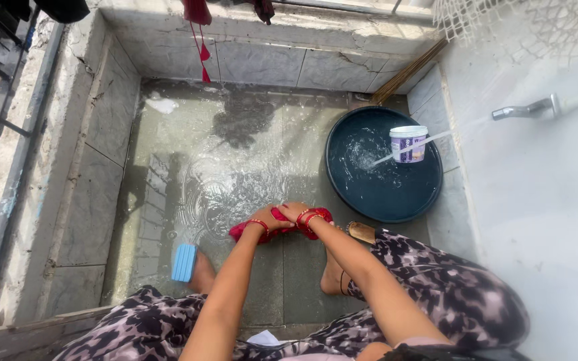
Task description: The person washes a red garment by hand on a balcony, scrubbing it with a brush and soap on the floor, rinsing it in a basin of water, and hanging it on a railing to dry.
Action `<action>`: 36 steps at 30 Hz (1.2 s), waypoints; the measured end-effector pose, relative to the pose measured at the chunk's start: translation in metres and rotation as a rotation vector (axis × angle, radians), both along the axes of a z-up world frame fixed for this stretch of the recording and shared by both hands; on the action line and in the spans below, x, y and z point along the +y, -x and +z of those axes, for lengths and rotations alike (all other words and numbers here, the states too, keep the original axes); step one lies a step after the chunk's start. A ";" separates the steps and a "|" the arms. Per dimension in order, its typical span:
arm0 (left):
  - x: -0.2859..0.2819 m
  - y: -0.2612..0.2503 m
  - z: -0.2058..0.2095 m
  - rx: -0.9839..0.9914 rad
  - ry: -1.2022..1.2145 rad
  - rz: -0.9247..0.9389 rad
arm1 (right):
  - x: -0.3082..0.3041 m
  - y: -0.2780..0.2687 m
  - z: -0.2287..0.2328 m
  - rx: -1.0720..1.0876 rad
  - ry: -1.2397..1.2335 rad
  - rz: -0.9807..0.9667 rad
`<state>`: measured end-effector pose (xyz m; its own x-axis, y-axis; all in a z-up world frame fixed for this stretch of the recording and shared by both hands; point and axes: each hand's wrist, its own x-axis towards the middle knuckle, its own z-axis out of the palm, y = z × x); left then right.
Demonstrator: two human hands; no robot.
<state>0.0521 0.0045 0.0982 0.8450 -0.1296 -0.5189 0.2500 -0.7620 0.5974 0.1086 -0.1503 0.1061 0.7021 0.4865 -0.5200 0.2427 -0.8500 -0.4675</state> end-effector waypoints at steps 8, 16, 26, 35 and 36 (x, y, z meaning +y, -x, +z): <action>-0.090 -0.063 0.166 -0.319 0.256 -0.296 | -0.169 -0.066 0.130 0.006 0.014 -0.127; -0.192 -0.137 0.176 -0.817 0.083 -0.235 | -0.336 -0.106 0.165 -0.439 -0.113 -0.173; -0.263 -0.163 -0.010 -0.399 -0.340 -0.492 | -0.330 -0.052 0.012 -0.344 0.263 -0.256; -0.282 -0.239 -0.048 0.044 -0.634 -0.735 | -0.293 -0.103 -0.040 -0.691 0.404 -0.520; -0.282 -0.240 -0.048 0.067 -0.643 -0.762 | -0.294 -0.106 -0.041 -0.689 0.404 -0.525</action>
